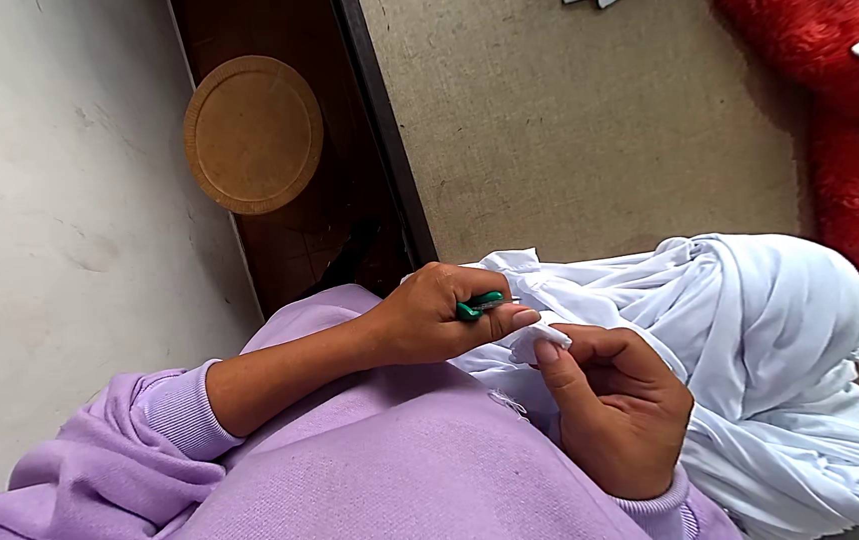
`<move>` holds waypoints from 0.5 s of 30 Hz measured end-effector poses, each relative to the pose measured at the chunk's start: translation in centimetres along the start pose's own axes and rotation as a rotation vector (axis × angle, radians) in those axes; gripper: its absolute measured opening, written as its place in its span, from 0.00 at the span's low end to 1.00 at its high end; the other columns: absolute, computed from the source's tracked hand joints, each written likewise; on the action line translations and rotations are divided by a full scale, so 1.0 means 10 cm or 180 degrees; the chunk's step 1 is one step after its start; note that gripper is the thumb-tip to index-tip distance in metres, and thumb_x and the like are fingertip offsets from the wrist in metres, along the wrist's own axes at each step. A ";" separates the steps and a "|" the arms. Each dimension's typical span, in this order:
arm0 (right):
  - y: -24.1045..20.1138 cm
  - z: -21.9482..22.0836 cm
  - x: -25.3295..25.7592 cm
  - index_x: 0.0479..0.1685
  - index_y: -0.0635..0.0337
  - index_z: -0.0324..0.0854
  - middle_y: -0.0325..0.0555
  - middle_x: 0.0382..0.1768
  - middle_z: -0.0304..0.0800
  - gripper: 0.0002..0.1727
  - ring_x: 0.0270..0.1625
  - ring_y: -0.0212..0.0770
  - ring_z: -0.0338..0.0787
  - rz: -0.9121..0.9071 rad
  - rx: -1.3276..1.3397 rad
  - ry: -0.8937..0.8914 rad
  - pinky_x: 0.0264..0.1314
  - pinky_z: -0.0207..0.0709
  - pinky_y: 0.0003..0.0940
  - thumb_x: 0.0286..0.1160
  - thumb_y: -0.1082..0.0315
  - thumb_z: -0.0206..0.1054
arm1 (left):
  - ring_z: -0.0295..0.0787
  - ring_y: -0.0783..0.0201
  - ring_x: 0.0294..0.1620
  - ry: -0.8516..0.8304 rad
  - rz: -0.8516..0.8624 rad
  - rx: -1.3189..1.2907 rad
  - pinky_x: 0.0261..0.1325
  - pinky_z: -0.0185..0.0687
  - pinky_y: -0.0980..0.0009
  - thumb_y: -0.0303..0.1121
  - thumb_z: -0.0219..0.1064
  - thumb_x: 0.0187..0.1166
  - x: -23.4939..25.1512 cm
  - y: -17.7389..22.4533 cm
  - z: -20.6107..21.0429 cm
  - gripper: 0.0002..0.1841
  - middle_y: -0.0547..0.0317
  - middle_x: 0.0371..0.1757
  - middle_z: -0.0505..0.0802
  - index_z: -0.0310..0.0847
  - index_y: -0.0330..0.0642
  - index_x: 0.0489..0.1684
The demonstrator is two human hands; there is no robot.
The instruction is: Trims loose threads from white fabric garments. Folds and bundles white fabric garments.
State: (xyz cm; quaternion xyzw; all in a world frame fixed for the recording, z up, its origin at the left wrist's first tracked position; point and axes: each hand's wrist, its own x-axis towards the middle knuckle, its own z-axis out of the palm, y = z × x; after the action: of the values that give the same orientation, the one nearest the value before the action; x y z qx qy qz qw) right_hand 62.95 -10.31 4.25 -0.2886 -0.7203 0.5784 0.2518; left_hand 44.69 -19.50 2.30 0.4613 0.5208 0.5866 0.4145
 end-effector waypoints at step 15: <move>-0.01 -0.11 0.06 0.53 0.43 0.82 0.22 0.43 0.90 0.11 0.43 0.19 0.89 0.0454 0.0769 0.0024 0.50 0.85 0.16 0.85 0.72 0.61 | 0.77 0.76 0.27 0.0076 -0.0139 0.0137 0.30 0.69 0.81 0.21 0.72 0.73 0.08 0.05 0.18 0.05 0.55 0.29 0.88 0.83 0.29 0.29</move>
State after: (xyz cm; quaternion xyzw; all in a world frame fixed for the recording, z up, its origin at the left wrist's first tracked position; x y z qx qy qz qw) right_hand 63.25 -9.15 4.56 -0.3089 -0.6221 0.6762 0.2456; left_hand 46.20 -18.34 2.93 0.4515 0.5482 0.5716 0.4110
